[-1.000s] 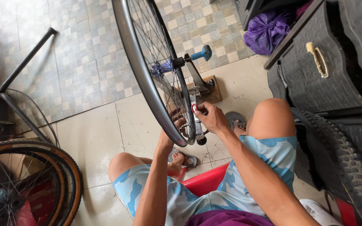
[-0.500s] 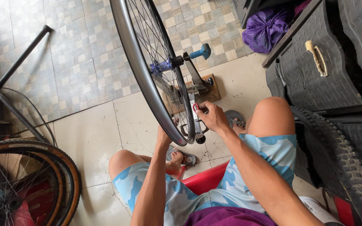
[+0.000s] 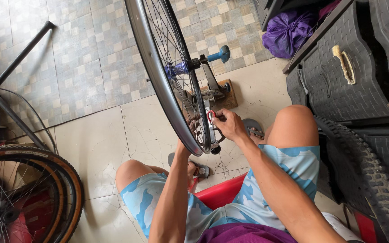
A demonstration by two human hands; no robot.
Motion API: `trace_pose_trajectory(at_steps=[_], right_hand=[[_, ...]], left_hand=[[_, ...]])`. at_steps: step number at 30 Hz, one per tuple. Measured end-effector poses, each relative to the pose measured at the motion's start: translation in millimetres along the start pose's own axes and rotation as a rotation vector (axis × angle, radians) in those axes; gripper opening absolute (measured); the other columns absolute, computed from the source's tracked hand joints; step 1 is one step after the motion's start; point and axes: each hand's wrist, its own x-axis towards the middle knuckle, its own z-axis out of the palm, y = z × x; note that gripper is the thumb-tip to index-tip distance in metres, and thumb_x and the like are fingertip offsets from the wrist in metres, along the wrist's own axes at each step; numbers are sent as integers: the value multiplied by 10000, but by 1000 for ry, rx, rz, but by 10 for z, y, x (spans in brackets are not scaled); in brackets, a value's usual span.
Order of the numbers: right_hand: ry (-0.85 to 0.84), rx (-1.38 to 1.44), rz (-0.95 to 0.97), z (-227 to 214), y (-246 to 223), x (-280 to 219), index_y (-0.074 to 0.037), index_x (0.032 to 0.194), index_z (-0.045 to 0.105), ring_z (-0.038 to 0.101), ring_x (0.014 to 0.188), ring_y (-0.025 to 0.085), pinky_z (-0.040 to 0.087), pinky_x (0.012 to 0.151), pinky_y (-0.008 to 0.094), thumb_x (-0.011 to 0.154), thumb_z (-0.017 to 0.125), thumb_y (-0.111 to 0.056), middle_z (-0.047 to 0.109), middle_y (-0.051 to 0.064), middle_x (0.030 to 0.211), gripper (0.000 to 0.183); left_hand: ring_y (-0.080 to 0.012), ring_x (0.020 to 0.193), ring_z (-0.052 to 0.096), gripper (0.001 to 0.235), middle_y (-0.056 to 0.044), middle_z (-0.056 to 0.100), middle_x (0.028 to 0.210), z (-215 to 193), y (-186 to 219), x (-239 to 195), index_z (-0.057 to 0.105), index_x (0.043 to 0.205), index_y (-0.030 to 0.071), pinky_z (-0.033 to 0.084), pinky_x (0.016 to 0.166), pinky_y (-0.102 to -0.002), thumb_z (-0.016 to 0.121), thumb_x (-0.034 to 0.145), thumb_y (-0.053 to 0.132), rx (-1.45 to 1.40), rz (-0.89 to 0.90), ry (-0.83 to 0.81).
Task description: The person sits on a low stool and uses a spoke wrench to adjust the tension of the spokes on a bicycle wheel mounted in a truing stand. They rotate the wheel periodically to check alignment and continue making small adjustments to the spokes.
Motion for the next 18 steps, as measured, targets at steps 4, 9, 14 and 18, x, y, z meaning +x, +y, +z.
trace_pose_trajectory(at_steps=[4, 9, 14, 18], right_hand=[[-18, 31, 36, 11, 57, 6, -34, 1000, 742, 749, 805, 192, 571, 728, 345, 880, 711, -284, 788, 97, 896, 280], [-22, 67, 21, 47, 68, 26, -25, 1003, 740, 750, 821, 190, 579, 736, 339, 881, 708, -279, 787, 104, 900, 283], [-28, 93, 26, 47, 29, 16, -16, 1007, 727, 759, 815, 185, 587, 730, 324, 890, 707, -274, 785, 102, 907, 284], [-23, 104, 1, 38, 24, 1, 0, 1014, 722, 759, 816, 182, 589, 733, 324, 893, 708, -265, 784, 110, 905, 292]], left_hand=[[-282, 1255, 617, 569, -157, 630, 1380, -16, -253, 171, 534, 1436, 28, 486, 1042, -406, 471, 1046, 437, -56, -121, 67], [-276, 1261, 600, 646, -158, 617, 1384, -37, -68, 2, 507, 1451, 21, 478, 1043, -413, 502, 1014, 496, -167, -156, 72], [-309, 1249, 610, 706, -237, 612, 1373, -5, 106, -53, 516, 1393, -72, 519, 966, -429, 582, 982, 497, -107, -170, 160], [-322, 1293, 583, 738, -210, 574, 1426, -2, 181, -95, 458, 1470, -23, 509, 1007, -392, 621, 948, 474, -186, -67, 22]])
